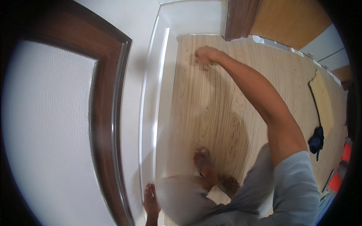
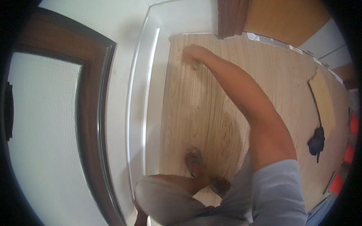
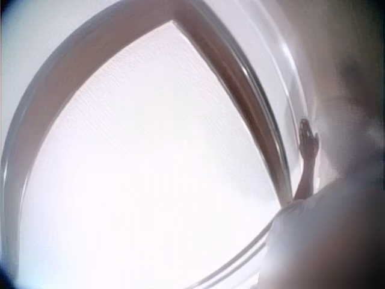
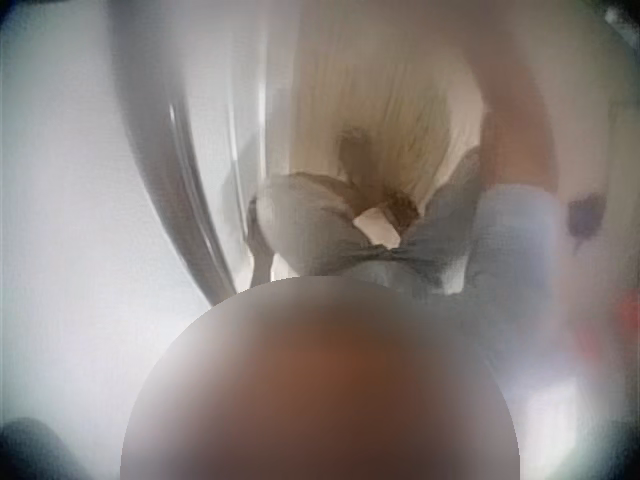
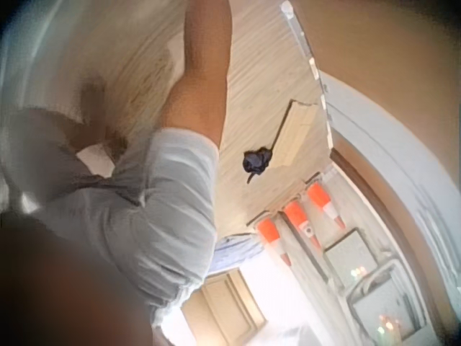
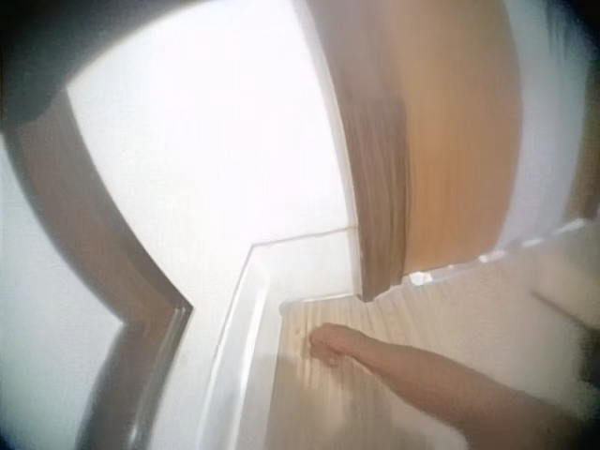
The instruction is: The person kneels on the floor and fits a white baseboard along the wall. They use a tape measure to check the length and alignment of the baseboard, then press it into place against the wall and floor.
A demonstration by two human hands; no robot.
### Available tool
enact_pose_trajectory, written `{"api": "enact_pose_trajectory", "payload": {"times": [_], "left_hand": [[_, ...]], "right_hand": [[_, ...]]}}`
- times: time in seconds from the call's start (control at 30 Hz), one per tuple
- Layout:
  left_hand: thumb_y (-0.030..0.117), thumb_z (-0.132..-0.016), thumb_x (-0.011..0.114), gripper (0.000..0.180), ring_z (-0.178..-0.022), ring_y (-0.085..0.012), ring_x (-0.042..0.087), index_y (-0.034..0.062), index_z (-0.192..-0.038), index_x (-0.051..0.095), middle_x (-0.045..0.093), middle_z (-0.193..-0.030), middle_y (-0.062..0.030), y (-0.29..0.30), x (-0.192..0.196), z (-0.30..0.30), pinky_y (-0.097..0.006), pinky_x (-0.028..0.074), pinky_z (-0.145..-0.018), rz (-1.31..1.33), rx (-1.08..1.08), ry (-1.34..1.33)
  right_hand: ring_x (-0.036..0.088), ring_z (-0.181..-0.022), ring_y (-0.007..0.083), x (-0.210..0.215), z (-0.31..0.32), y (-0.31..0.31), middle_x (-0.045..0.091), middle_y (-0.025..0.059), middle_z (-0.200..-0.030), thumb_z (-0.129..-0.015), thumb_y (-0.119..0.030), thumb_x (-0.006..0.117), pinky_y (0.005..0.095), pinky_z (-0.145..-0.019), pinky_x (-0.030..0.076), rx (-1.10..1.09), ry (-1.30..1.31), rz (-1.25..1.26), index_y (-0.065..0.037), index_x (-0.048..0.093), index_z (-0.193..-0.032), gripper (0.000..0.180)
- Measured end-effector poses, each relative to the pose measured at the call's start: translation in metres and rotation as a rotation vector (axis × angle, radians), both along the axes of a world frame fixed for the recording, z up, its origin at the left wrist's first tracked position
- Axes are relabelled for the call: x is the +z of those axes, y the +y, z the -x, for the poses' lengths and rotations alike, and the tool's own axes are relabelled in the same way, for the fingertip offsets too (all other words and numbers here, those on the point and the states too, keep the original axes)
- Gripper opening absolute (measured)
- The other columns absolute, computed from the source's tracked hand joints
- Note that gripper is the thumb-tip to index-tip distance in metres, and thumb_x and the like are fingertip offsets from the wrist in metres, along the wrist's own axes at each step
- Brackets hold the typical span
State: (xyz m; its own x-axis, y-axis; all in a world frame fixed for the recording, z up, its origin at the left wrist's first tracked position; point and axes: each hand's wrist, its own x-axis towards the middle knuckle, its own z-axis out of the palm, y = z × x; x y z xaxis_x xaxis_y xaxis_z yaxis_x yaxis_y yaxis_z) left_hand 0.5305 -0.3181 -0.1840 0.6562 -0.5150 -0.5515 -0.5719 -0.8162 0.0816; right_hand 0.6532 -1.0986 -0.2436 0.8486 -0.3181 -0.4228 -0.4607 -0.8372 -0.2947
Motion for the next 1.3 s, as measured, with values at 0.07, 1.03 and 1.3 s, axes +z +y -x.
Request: {"api": "enact_pose_trajectory", "payload": {"times": [0.07, 1.03, 1.3], "left_hand": [[0.048, -0.104, 0.049, 0.084, -0.163, -0.0231, 0.018, -0.0002, -0.167, 0.020, 0.025, -0.175, -0.0141, -0.003, 0.010, 0.002, -0.037, 0.006, -0.133, -0.442, -0.477, -0.329], [0.035, -0.089, 0.074, 0.101, -0.164, -0.0361, 0.002, 0.0191, -0.171, 0.017, 0.012, -0.177, -0.0140, -0.137, -0.027, 0.068, -0.058, -0.006, -0.132, -0.646, 0.353, -0.648], [0.029, -0.087, 0.073, 0.099, -0.163, -0.0416, 0.000, 0.0143, -0.170, 0.020, 0.011, -0.177, -0.0179, -0.180, -0.014, 0.059, -0.061, -0.004, -0.131, -0.594, 0.630, -0.473]], "right_hand": [[0.074, -0.105, 0.0384, 0.018, -0.047, -0.018, 0.077, 0.0216, -0.114, -0.083, -0.018, 0.070, 0.0487, -0.086, 0.059, -0.166, -0.086, -0.007, -0.004, 0.079, -0.111, 0.032], [0.056, -0.123, 0.0365, -0.115, -0.153, -0.042, 0.065, 0.0191, -0.122, -0.107, -0.042, 0.056, 0.0475, -0.109, 0.042, -0.549, -1.175, -0.828, -0.003, 0.067, -0.122, 0.043], [0.057, -0.114, 0.0313, -0.098, -0.171, -0.045, 0.067, 0.0101, -0.113, -0.100, -0.034, 0.064, 0.0484, -0.099, 0.044, -0.684, -1.277, -0.641, -0.010, 0.073, -0.103, 0.025]]}}
